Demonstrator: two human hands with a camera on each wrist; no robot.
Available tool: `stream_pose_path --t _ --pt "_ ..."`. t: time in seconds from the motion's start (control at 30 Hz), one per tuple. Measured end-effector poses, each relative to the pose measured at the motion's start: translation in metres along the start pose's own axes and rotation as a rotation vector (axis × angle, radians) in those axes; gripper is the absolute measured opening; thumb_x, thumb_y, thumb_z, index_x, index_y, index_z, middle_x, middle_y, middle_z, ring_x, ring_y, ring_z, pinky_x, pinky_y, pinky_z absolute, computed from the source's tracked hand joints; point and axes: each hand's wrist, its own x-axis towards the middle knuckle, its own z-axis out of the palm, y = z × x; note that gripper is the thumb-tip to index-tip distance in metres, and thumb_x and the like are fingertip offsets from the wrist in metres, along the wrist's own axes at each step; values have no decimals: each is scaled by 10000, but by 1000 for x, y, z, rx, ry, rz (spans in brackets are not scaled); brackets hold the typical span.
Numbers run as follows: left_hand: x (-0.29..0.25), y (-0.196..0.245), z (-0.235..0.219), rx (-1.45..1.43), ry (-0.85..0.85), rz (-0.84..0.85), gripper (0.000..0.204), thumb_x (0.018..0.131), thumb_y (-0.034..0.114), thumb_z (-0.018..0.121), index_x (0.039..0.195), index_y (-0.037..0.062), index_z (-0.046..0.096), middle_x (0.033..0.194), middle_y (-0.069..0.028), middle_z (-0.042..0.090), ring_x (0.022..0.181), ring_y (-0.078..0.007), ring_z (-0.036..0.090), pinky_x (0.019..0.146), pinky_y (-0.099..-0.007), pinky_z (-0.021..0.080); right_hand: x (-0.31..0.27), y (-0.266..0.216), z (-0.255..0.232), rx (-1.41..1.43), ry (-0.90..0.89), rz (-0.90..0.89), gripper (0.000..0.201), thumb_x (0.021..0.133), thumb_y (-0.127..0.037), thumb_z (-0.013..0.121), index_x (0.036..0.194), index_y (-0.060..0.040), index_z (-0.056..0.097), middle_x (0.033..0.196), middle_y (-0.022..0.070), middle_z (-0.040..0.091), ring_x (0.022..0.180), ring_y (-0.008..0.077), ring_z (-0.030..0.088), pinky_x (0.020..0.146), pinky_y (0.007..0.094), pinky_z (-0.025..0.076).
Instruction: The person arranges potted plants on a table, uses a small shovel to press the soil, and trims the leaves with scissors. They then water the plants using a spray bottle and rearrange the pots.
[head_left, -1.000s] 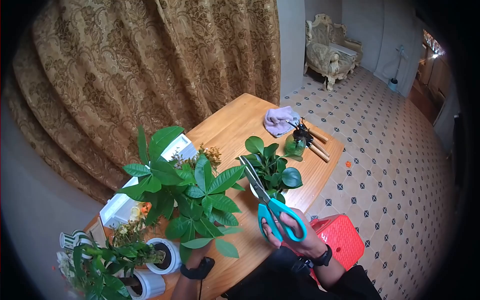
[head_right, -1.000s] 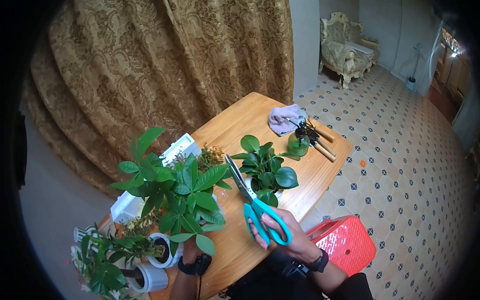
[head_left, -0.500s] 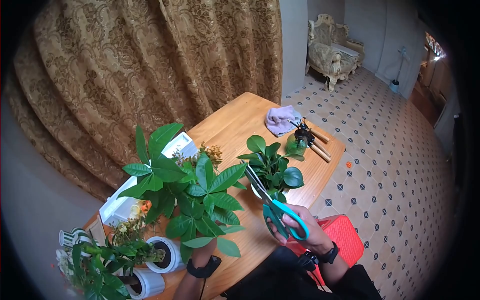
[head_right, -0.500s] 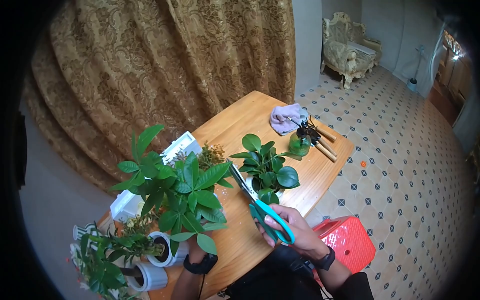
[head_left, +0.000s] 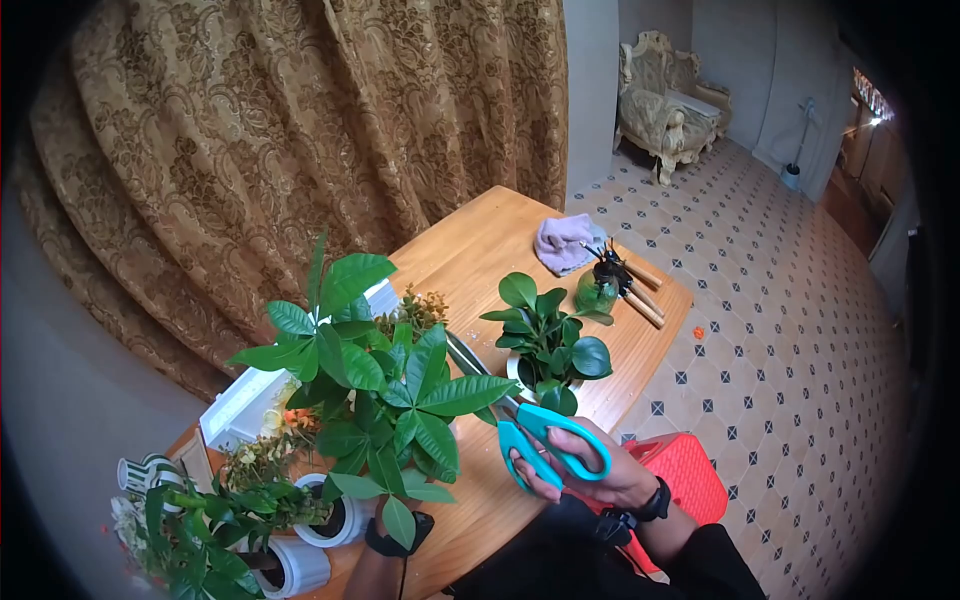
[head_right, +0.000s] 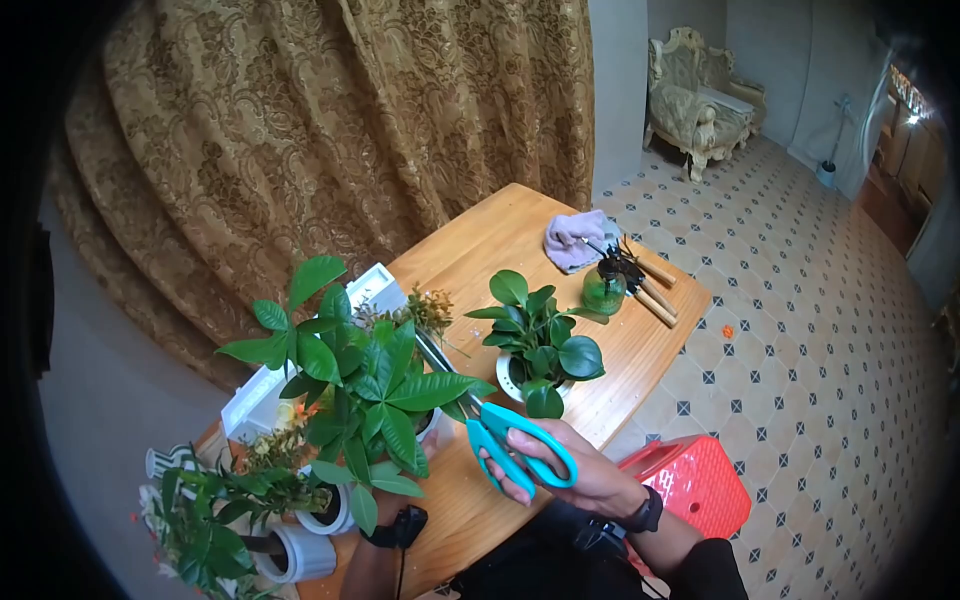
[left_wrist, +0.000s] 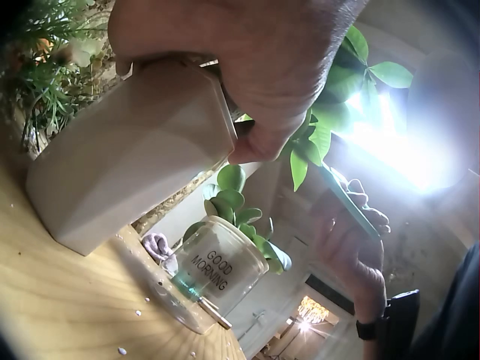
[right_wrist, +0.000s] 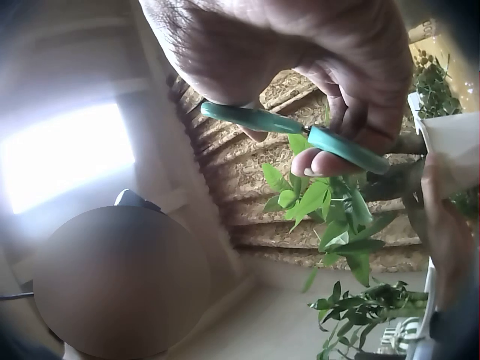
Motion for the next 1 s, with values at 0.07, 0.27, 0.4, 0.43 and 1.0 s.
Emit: stream_pose_path --t 0.07,0.27,0.4,0.43,1.0 --pt "-4 -4 6 247 -1 146 249 879 183 809 1060 25 741 1063 -92 742 910 -185 710 762 -340 577 3 0 2 10 -25 1 465 1055 -407 545 1214 30 555 921 70 613 653 117 575 575 221 451" --pt "-7 -19 10 -292 -9 -101 275 878 175 811 1095 23 737 1092 -96 736 940 -189 707 780 -342 578 8 -4 10 59 -23 27 453 1062 -405 538 1207 24 555 917 63 602 637 113 560 559 223 439" --pt "12 3 -8 -1001 -11 -465 288 876 169 809 1110 19 734 1086 -96 734 945 -203 707 780 -354 578 8 -9 13 13 5 62 383 1074 -340 536 1193 23 566 901 60 599 619 103 551 541 219 431" --pt "19 11 -14 -1526 -6 -753 292 874 165 807 1113 15 732 1071 -95 733 941 -215 709 774 -365 578 8 -8 13 11 13 64 363 1077 -319 534 1189 24 571 894 59 598 610 101 548 537 217 429" --pt "15 6 -3 -978 -107 -569 267 955 150 715 1184 13 695 1138 -67 709 1048 -180 663 937 -359 524 -5 -6 -4 -205 145 -102 303 1018 -270 649 1117 11 594 851 43 617 631 97 594 575 222 467"
